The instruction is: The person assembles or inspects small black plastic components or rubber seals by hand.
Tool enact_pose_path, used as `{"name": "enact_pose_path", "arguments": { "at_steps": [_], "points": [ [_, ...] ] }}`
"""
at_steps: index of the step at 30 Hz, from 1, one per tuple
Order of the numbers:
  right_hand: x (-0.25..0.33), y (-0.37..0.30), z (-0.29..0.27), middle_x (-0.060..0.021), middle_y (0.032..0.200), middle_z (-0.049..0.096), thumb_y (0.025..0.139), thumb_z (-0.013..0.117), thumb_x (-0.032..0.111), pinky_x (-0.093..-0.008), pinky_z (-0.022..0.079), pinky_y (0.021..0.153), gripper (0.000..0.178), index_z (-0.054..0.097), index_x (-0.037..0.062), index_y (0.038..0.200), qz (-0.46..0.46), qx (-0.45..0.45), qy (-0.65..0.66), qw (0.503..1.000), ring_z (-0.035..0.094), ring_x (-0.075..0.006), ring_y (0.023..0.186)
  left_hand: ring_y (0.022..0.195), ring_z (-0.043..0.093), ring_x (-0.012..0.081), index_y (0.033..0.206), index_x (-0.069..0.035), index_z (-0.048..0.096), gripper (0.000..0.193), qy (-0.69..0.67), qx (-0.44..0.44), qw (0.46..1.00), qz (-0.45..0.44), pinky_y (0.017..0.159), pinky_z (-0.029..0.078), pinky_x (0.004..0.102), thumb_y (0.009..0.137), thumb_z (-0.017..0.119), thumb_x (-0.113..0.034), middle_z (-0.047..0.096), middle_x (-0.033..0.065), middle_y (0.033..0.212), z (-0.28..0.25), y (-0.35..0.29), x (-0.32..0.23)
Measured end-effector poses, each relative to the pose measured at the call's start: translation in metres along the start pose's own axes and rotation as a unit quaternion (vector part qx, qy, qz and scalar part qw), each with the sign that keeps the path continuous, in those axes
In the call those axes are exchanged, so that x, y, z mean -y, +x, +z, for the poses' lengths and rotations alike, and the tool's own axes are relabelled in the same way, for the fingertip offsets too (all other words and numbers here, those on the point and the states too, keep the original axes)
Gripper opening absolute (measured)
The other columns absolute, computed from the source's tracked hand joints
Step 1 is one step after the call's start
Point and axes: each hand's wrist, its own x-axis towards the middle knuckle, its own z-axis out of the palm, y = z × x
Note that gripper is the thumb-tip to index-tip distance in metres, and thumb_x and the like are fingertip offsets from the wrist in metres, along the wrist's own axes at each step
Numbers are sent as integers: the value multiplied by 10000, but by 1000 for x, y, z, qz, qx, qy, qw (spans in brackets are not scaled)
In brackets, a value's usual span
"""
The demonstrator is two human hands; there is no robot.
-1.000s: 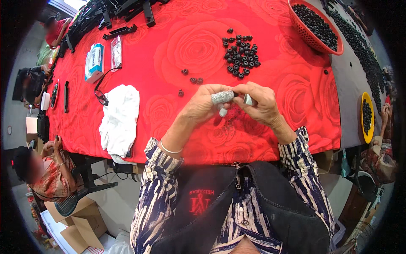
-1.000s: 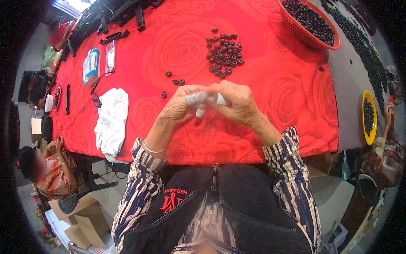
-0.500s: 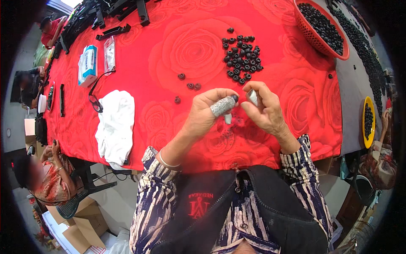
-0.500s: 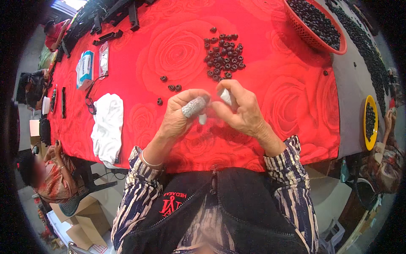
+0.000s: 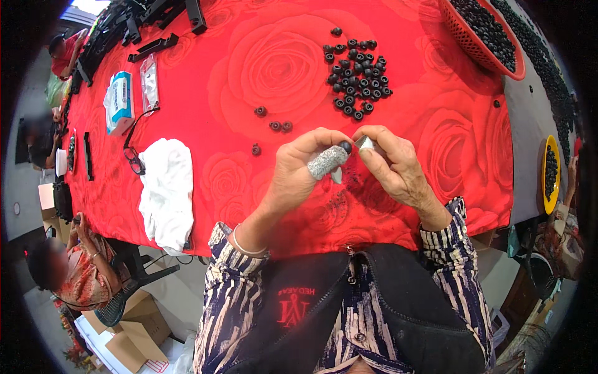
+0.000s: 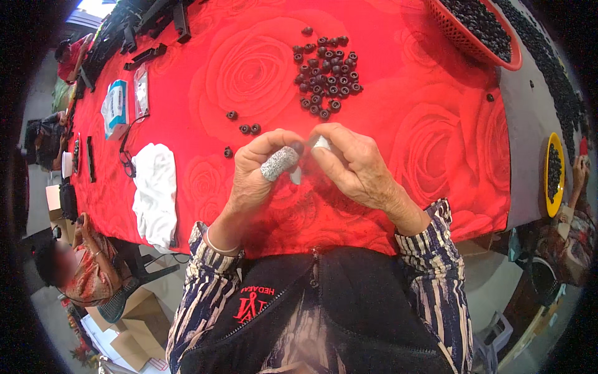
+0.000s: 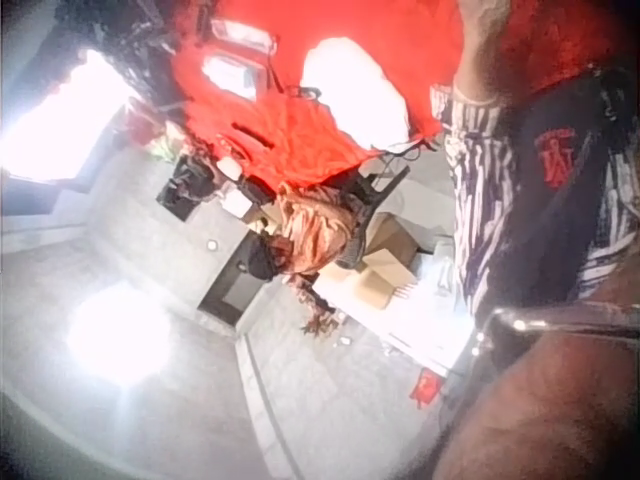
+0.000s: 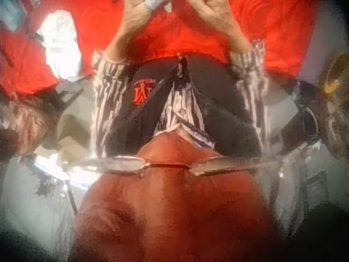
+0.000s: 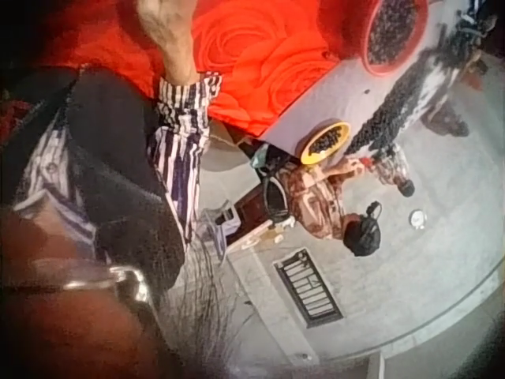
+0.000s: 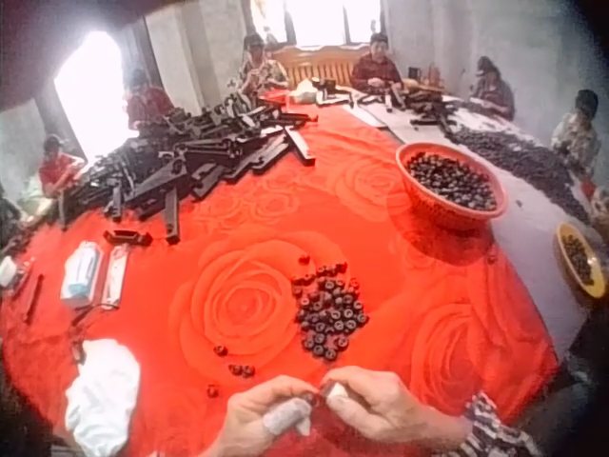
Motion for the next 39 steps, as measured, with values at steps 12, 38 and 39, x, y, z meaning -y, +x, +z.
{"name": "enact_pose_path", "arguments": {
  "at_steps": [12, 38, 39],
  "points": [
    [1, 1, -1, -146, 766, 557, 815, 538, 53, -319, 442, 588, 187, 515, -19, 986, -1, 9, -19, 1000, 581, -249, 681, 720, 538, 83, 1038, 42, 552, 207, 40, 18, 999, -3, 584, 461, 202, 837, 557, -1, 532, 38, 881, -1, 1, 2],
    [-3, 3, -1, -144, 768, 552, 809, 543, 52, -324, 436, 578, 183, 513, -9, 980, -18, 3, -17, 1000, 577, -256, 673, 811, 561, 113, 1006, 41, 566, 219, 146, -1, 988, 57, 597, 507, 195, 788, 589, 47, 529, 86, 973, 0, 1, 4],
    [-3, 3, -1, -145, 767, 552, 810, 543, 53, -325, 437, 578, 182, 514, -9, 978, -22, 2, -19, 1000, 579, -257, 675, 811, 561, 113, 1006, 41, 566, 219, 147, -1, 988, 57, 597, 507, 195, 788, 589, 47, 529, 86, 973, 0, 1, 5]
  ]
}}
